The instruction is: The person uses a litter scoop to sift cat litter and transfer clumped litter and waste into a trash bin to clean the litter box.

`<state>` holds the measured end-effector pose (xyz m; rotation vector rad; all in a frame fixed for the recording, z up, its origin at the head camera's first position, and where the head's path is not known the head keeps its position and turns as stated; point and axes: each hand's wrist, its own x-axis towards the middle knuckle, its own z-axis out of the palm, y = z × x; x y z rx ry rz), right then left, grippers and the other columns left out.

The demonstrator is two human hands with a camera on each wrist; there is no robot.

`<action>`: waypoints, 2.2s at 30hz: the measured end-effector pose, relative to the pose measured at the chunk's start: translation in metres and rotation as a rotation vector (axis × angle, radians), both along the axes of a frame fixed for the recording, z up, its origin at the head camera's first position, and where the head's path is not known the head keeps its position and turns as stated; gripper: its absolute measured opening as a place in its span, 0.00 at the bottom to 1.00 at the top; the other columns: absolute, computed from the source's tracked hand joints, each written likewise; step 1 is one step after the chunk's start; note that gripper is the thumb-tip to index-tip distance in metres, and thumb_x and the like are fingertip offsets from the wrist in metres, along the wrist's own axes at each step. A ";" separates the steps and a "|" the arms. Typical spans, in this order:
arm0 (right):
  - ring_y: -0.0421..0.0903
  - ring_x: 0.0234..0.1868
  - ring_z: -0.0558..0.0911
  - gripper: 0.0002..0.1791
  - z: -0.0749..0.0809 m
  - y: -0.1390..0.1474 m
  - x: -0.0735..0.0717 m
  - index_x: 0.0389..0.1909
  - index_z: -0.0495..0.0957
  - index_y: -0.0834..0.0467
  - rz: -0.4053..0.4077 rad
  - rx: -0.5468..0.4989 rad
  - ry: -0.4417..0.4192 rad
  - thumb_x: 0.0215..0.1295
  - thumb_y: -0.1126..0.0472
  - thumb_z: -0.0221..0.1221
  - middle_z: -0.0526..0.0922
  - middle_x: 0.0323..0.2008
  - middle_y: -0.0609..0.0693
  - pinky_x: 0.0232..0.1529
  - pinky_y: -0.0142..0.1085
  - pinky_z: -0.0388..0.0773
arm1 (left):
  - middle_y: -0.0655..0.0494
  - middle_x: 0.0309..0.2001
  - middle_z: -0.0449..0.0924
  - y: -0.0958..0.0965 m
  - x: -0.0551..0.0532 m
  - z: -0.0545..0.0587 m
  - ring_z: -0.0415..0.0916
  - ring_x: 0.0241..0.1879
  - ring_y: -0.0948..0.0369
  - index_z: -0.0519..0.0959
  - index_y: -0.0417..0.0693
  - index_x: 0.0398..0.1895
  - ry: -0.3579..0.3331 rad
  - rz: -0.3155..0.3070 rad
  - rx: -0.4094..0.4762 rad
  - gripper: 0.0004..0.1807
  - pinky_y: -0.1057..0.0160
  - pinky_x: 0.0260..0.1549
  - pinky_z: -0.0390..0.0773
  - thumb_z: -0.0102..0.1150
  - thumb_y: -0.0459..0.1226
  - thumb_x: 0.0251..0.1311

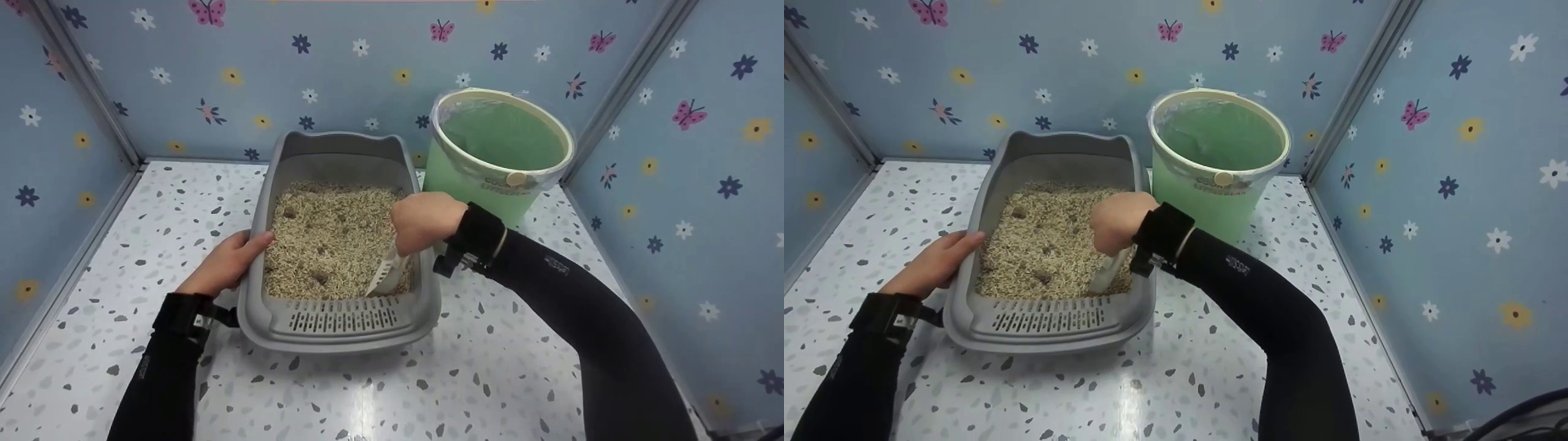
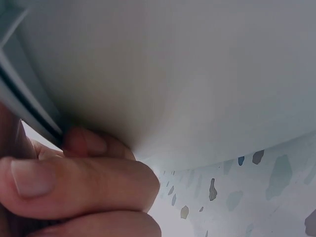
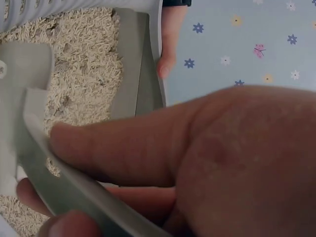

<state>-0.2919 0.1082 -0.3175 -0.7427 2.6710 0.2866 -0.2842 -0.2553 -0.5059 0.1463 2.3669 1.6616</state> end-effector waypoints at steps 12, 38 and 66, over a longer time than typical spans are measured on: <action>0.46 0.25 0.71 0.22 -0.029 -0.004 -0.003 0.20 0.67 0.48 0.004 -0.077 -0.069 0.66 0.52 0.70 0.66 0.22 0.43 0.28 0.43 0.75 | 0.58 0.26 0.67 0.000 0.002 0.002 0.59 0.15 0.66 0.69 0.34 0.69 -0.009 0.008 -0.019 0.45 0.65 0.15 0.65 0.50 0.69 0.81; 0.38 0.20 0.67 0.18 -0.097 -0.072 0.016 0.26 0.72 0.49 -0.219 -0.309 -0.219 0.82 0.61 0.57 0.71 0.24 0.43 0.21 0.31 0.69 | 0.57 0.29 0.71 0.000 0.002 0.001 0.61 0.16 0.66 0.70 0.34 0.69 -0.010 0.001 -0.014 0.45 0.65 0.15 0.67 0.50 0.69 0.81; 0.45 0.27 0.67 0.20 -0.136 -0.077 -0.081 0.28 0.72 0.51 -0.177 -0.200 0.107 0.88 0.56 0.53 0.72 0.26 0.48 0.29 0.41 0.66 | 0.56 0.29 0.71 0.002 0.005 0.005 0.63 0.18 0.66 0.66 0.36 0.78 -0.035 0.024 -0.036 0.46 0.65 0.17 0.67 0.50 0.68 0.82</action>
